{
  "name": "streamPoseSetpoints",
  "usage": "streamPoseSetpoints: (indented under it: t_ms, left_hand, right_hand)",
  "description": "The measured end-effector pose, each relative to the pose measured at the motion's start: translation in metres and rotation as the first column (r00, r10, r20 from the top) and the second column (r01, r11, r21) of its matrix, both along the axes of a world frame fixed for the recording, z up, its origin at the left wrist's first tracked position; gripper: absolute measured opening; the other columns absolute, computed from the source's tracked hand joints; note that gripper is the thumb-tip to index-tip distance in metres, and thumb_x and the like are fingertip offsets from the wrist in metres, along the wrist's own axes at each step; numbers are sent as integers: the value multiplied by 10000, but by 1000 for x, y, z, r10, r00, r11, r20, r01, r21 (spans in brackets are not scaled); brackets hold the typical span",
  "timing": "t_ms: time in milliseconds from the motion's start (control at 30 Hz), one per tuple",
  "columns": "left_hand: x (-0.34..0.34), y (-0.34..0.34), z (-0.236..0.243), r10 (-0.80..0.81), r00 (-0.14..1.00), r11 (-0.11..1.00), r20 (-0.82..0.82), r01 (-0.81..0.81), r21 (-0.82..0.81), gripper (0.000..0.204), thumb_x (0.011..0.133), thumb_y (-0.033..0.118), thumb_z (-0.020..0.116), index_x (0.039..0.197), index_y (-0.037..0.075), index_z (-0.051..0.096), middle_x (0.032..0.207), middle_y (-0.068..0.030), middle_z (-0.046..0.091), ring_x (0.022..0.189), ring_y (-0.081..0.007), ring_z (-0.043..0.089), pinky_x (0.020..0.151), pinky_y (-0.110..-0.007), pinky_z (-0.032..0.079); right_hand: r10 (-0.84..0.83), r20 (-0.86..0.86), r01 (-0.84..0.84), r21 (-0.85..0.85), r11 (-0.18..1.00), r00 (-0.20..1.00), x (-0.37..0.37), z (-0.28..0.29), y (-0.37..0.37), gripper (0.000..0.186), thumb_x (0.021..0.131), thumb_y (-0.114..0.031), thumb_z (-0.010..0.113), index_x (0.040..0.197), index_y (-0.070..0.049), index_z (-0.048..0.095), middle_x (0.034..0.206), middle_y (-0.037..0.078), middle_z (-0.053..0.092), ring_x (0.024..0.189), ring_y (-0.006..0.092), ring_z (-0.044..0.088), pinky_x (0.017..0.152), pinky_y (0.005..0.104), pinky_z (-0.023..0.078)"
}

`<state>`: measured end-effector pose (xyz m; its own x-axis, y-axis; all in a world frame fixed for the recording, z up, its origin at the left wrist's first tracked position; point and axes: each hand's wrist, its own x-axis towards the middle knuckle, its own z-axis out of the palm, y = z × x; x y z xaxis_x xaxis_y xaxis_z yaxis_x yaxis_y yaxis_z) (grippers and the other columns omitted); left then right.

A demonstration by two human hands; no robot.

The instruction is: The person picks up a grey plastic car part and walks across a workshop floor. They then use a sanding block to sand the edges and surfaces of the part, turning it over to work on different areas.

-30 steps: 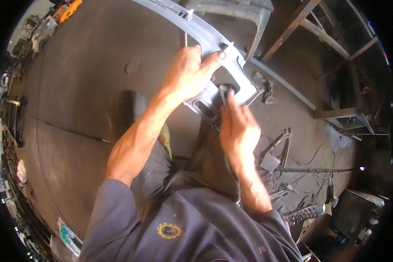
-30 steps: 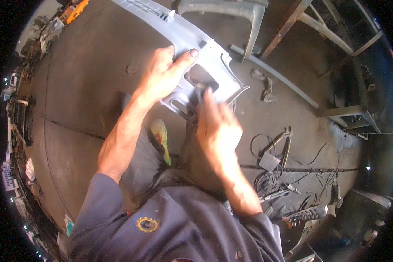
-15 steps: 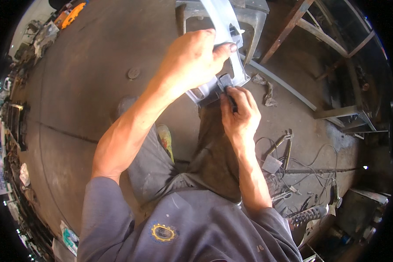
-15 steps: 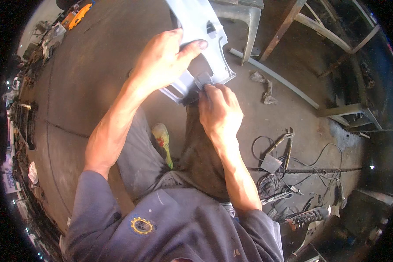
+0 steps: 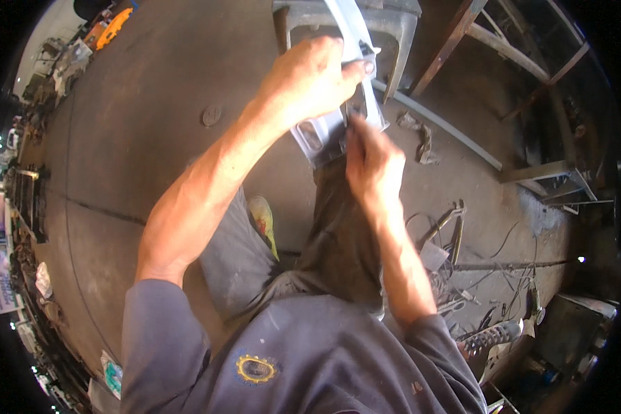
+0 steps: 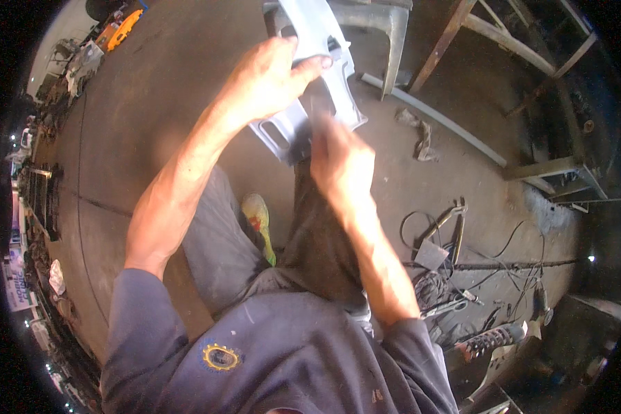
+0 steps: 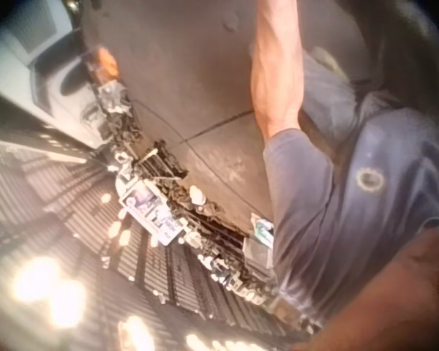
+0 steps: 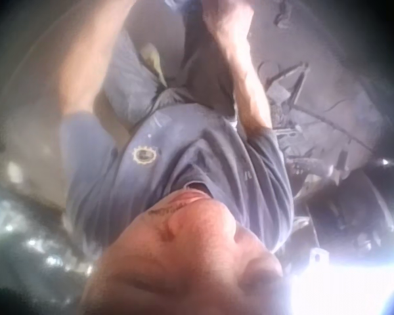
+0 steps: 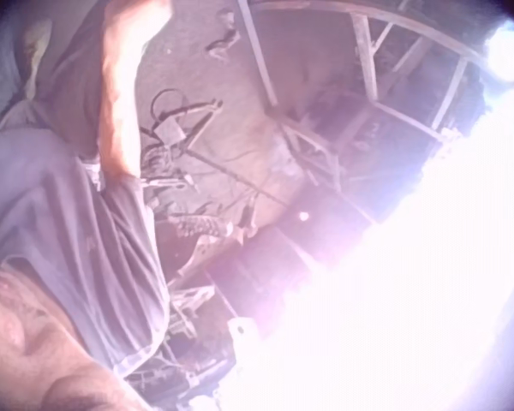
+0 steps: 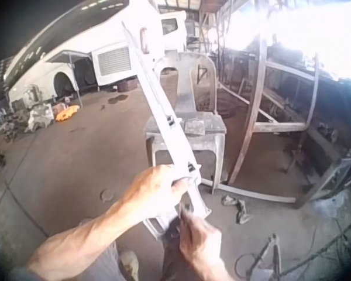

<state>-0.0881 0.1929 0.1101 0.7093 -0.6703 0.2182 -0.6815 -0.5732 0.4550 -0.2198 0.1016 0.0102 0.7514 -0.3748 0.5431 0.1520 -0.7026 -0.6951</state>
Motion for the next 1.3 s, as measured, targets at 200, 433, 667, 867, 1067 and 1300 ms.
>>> streamPoseSetpoints:
  t_ms: [200, 433, 667, 867, 1067, 1300]
  left_hand:
    - [7, -8, -1, 24, 998, 998, -63, -20, 60, 569, 911, 493, 605, 945, -73, 650, 746, -213, 655, 755, -335, 672, 723, -433, 518]
    - [18, -3, -9, 42, 998, 999, -36, -41, 15, 573, 909, 510, 608, 836, -58, 629, 654, -140, 643, 605, -221, 647, 593, -376, 511]
    - [6, 14, -12, 54, 993, 994, -107, -64, -91, 555, 912, 447, 616, 774, -91, 618, 656, -261, 617, 639, -365, 656, 600, -444, 502]
    - [-10, 11, -10, 65, 978, 976, -198, -103, -191, 551, 922, 459, 608, 820, -82, 630, 663, -236, 636, 631, -360, 653, 600, -435, 499]
    - [-27, 24, -14, 12, 978, 927, -206, -88, -364, 478, 916, 400, 638, 881, -77, 635, 704, -240, 651, 652, -356, 666, 598, -402, 506]
    - [-40, 37, -19, 123, 992, 932, -35, -127, -339, 518, 919, 428, 645, 712, -35, 540, 525, -179, 540, 463, -260, 554, 456, -390, 421]
  right_hand:
    - [-89, -34, 90, 26, 996, 995, 9, 3, 1, 202, 874, -43, 630, 1066, -20, 691, 893, 215, 701, 838, 323, 719, 751, 377, 560]
    - [-71, -130, 80, 62, 995, 989, 6, 8, 4, 202, 906, -103, 602, 1068, -14, 683, 869, 212, 685, 780, 311, 714, 677, 371, 548]
    - [-6, -139, 65, 431, 900, 990, -67, 6, 0, 269, 918, -67, 626, 1179, -4, 647, 970, 145, 704, 823, 167, 652, 734, 293, 519]
    - [-84, -108, 104, 202, 974, 991, -15, 8, 14, 243, 905, -72, 623, 1144, -52, 667, 872, 179, 715, 721, 232, 711, 665, 329, 542]
    - [-20, 77, -8, 345, 939, 997, 4, 33, 38, 234, 897, -92, 606, 1110, -3, 641, 845, 218, 686, 688, 342, 700, 614, 394, 558]
    - [-10, -1, 9, 436, 900, 1000, -11, 28, 53, 265, 913, -49, 591, 1170, 8, 617, 942, 256, 682, 806, 339, 715, 694, 380, 569]
